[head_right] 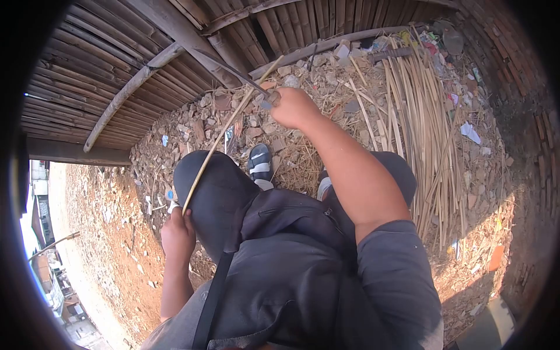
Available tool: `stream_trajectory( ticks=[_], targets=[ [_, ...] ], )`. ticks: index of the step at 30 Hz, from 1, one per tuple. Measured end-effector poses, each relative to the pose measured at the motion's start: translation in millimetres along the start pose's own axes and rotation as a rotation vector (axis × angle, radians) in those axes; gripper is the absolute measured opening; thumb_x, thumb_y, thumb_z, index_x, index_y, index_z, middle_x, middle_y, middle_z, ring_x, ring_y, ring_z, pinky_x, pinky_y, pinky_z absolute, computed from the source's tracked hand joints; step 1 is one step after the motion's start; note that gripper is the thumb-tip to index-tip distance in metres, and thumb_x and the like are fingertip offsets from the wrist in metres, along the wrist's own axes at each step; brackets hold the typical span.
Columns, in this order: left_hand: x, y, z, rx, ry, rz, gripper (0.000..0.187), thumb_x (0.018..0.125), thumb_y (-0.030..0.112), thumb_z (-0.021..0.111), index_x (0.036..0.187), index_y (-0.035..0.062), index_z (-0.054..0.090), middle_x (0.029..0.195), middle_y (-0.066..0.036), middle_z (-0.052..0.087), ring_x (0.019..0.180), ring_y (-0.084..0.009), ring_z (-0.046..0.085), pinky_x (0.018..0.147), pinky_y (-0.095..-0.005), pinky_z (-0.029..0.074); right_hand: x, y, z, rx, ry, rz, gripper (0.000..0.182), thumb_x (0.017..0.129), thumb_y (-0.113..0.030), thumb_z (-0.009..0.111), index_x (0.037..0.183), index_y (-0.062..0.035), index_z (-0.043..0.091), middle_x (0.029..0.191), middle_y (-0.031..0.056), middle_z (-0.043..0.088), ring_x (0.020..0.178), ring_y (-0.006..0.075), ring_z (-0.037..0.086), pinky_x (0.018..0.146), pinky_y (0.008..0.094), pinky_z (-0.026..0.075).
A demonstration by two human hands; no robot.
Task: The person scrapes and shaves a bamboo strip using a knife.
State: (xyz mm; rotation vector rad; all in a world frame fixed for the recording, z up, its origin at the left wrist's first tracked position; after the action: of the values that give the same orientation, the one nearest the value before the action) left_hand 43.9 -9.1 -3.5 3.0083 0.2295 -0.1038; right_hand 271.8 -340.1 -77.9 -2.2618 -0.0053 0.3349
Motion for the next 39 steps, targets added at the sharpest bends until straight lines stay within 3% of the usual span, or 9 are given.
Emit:
stream_trajectory(
  ticks=[7, 10, 14, 18, 23, 26, 30, 33, 39],
  targets=[
    [6.2, -5.9, 2.5, -0.012, -0.045, 0.051, 0.025, 0.105, 0.023, 0.055, 0.095, 0.0007, 0.059, 0.076, -0.028, 0.065, 0.073, -0.0496, 0.066, 0.063, -0.0581, 0.049, -45.2, -50.4, 18.3, -0.381, -0.109, -0.356, 0.034, 0.081, -0.025, 0.070, 0.110, -0.0077, 0.073, 0.102, 0.0218, 0.074, 0.099, 0.0409, 0.070, 0.087, 0.0502, 0.056],
    [5.5, -11.8, -1.2, -0.085, -0.054, 0.070, 0.030, 0.106, 0.025, 0.054, 0.093, -0.0010, 0.058, 0.072, -0.027, 0.064, 0.071, -0.0495, 0.065, 0.063, -0.0563, 0.048, 1.1, 5.3, 0.2, 0.014, 0.083, -0.129, 0.034, 0.078, -0.021, 0.070, 0.106, -0.0026, 0.070, 0.086, 0.0217, 0.072, 0.085, 0.0390, 0.072, 0.078, 0.0474, 0.056],
    [11.0, -19.3, -3.2, -0.165, -0.141, 0.044, 0.030, 0.106, 0.030, 0.056, 0.099, 0.0007, 0.062, 0.076, -0.025, 0.067, 0.071, -0.0468, 0.066, 0.062, -0.0526, 0.050, -6.0, -3.9, -10.5, 0.012, 0.155, -0.143, 0.035, 0.078, -0.021, 0.071, 0.108, -0.0029, 0.071, 0.083, 0.0211, 0.072, 0.083, 0.0383, 0.072, 0.078, 0.0461, 0.056],
    [19.2, -19.2, -7.2, -0.340, -0.261, 0.023, 0.035, 0.107, 0.032, 0.056, 0.096, -0.0007, 0.062, 0.071, -0.024, 0.064, 0.069, -0.0437, 0.064, 0.063, -0.0481, 0.049, -36.2, -47.5, 2.8, -0.373, -0.030, -0.347, 0.039, 0.081, -0.026, 0.071, 0.114, -0.0062, 0.072, 0.101, 0.0222, 0.074, 0.099, 0.0395, 0.071, 0.087, 0.0485, 0.056],
    [25.3, -23.4, -15.8, -0.292, -0.308, 0.030, 0.039, 0.107, 0.034, 0.055, 0.092, -0.0016, 0.061, 0.072, -0.025, 0.063, 0.068, -0.0440, 0.063, 0.064, -0.0480, 0.048, 16.5, 13.0, -6.7, -0.080, 0.087, -0.070, 0.039, 0.079, -0.027, 0.073, 0.112, -0.0046, 0.072, 0.098, 0.0225, 0.074, 0.095, 0.0408, 0.070, 0.086, 0.0491, 0.056],
    [23.5, -48.4, 1.7, -0.461, -0.382, -0.013, 0.044, 0.108, 0.040, 0.054, 0.090, 0.0000, 0.058, 0.066, -0.009, 0.058, 0.060, -0.0278, 0.057, 0.060, -0.0424, 0.047, 4.5, 1.9, -1.2, -0.181, 0.182, -0.149, 0.041, 0.076, -0.025, 0.073, 0.113, -0.0060, 0.071, 0.096, 0.0229, 0.074, 0.090, 0.0414, 0.071, 0.083, 0.0485, 0.058],
    [20.9, -53.8, 10.0, -0.674, -0.562, -0.086, 0.044, 0.108, 0.045, 0.054, 0.090, 0.0047, 0.056, 0.066, 0.004, 0.048, 0.057, -0.0113, 0.046, 0.054, -0.0323, 0.040, -15.4, -31.0, 10.6, -0.402, 0.029, -0.383, 0.044, 0.075, -0.024, 0.072, 0.116, -0.0083, 0.072, 0.095, 0.0236, 0.073, 0.092, 0.0430, 0.070, 0.084, 0.0502, 0.057],
    [13.2, -49.3, 8.7, -0.833, -0.695, -0.285, 0.041, 0.108, 0.045, 0.054, 0.090, 0.0078, 0.056, 0.065, 0.006, 0.047, 0.055, -0.0073, 0.041, 0.051, -0.0266, 0.035, 10.6, 20.3, 29.4, -0.162, 0.059, -0.231, 0.041, 0.075, -0.023, 0.071, 0.113, -0.0083, 0.072, 0.094, 0.0225, 0.073, 0.089, 0.0429, 0.070, 0.083, 0.0507, 0.057],
    [4.6, -57.1, 12.3, -0.981, -0.801, -0.384, 0.037, 0.108, 0.042, 0.056, 0.091, 0.0093, 0.055, 0.063, 0.006, 0.043, 0.050, -0.0063, 0.035, 0.046, -0.0258, 0.029, -23.0, -40.1, 23.6, -0.353, 0.012, -0.396, 0.037, 0.076, -0.022, 0.070, 0.110, -0.0080, 0.073, 0.087, 0.0224, 0.072, 0.087, 0.0434, 0.070, 0.081, 0.0512, 0.057]
  ],
)
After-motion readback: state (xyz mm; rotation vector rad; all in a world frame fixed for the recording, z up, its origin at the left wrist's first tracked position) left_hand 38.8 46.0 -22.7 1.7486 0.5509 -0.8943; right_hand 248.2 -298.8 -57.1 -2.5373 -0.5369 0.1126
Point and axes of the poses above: each hand's wrist, its own x-axis towards the middle knuckle, its own z-axis out of the palm, y = z × x, the point moved 5 cm from there along x, towards the middle knuckle
